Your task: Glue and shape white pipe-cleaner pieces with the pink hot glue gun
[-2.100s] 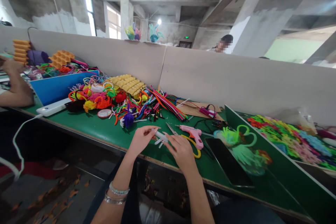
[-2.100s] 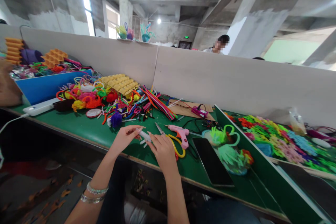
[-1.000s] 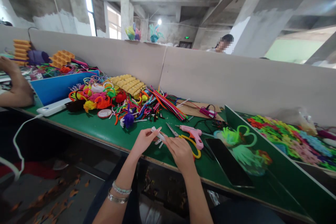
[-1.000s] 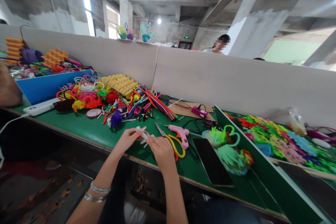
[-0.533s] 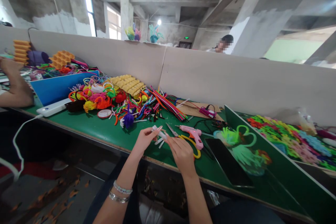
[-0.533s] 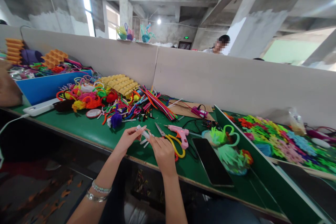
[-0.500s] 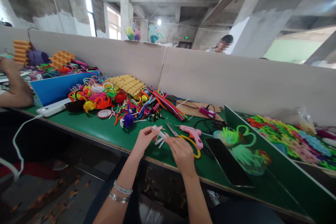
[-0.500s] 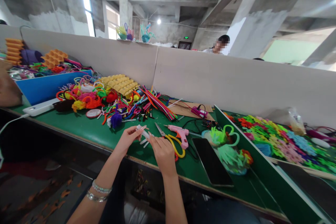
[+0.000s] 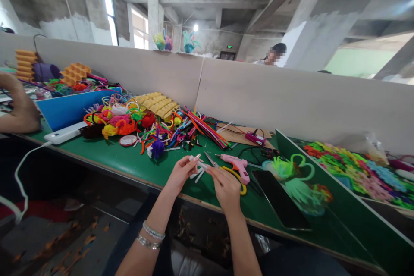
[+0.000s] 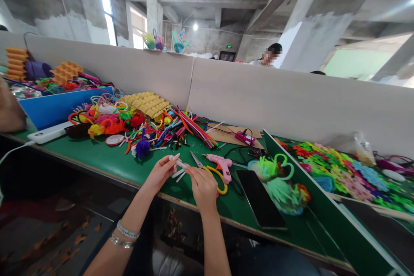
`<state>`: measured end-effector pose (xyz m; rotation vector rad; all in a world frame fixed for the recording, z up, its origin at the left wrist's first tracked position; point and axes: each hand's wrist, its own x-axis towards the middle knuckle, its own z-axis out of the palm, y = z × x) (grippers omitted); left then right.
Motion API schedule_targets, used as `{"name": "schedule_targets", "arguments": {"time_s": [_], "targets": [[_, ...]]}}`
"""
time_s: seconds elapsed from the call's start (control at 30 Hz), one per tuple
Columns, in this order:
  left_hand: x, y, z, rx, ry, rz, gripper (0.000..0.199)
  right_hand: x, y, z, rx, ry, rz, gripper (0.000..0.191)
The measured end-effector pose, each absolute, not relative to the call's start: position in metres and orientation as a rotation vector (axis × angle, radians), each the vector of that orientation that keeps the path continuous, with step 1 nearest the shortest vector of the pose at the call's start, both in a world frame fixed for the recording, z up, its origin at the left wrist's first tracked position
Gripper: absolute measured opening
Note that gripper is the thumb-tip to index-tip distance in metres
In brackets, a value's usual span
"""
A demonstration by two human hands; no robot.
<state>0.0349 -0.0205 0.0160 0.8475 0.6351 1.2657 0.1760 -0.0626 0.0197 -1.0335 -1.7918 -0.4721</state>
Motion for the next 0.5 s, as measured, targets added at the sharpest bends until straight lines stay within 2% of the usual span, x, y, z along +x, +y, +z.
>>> {"name": "schedule_targets", "arguments": {"time_s": [0.23,0.5], "targets": [[0.029,-0.019,0.016,1.062,0.74,1.295,0.034,0.18,-0.059,0.013,-0.97,-1.839,-0.458,0.026],[0.02,-0.018,0.018,1.117,0.798,1.39,0.024,0.174,-0.058,0.015,-1.0,-1.935,-0.481,0.026]]}}
